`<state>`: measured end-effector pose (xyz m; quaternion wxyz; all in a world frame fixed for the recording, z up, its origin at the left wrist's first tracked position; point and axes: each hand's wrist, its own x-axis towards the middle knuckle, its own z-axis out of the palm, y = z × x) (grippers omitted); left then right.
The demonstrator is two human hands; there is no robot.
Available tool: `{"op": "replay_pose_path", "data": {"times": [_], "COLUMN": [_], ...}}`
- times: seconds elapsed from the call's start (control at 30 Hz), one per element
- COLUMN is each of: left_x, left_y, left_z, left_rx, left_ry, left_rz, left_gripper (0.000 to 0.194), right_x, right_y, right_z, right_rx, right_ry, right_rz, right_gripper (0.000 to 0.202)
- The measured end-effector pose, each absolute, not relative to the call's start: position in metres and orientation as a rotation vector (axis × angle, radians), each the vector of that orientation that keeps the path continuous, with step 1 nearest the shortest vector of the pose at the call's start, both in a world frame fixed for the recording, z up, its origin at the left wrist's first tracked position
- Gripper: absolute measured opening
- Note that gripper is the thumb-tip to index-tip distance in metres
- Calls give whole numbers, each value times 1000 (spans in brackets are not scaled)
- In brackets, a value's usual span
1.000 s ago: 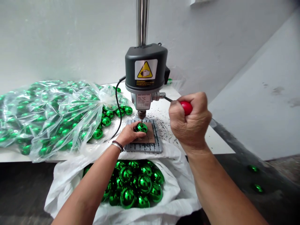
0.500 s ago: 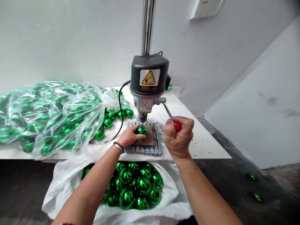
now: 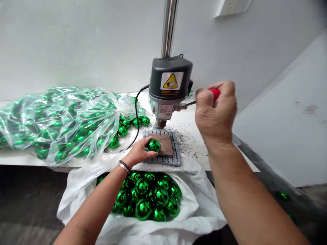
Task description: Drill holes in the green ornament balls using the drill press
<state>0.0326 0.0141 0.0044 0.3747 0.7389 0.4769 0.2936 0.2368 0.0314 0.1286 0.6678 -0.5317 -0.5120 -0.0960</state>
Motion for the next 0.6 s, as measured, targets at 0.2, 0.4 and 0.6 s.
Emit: {"op": "replay_pose_path", "data": {"times": [0.2,0.4,0.6], "left_x": [-21,-72,-88], "left_y": [-23,-23,10], "left_z": [20,13,-2], "left_rx": [1986,1913,1845], "left_ry": [1198,1423,2359], "left_rz": [684,672,533], "left_gripper": [57,48,39], "right_x": [235,237,238], "right_y": [28,33,29], "right_z": [131,129,128], "right_rx": [-1253,-1228,-1232], "right_ry": [-1129,-1124,-1150], "right_rz": [-123,-173,-185], "right_gripper": [12,12,12]}}
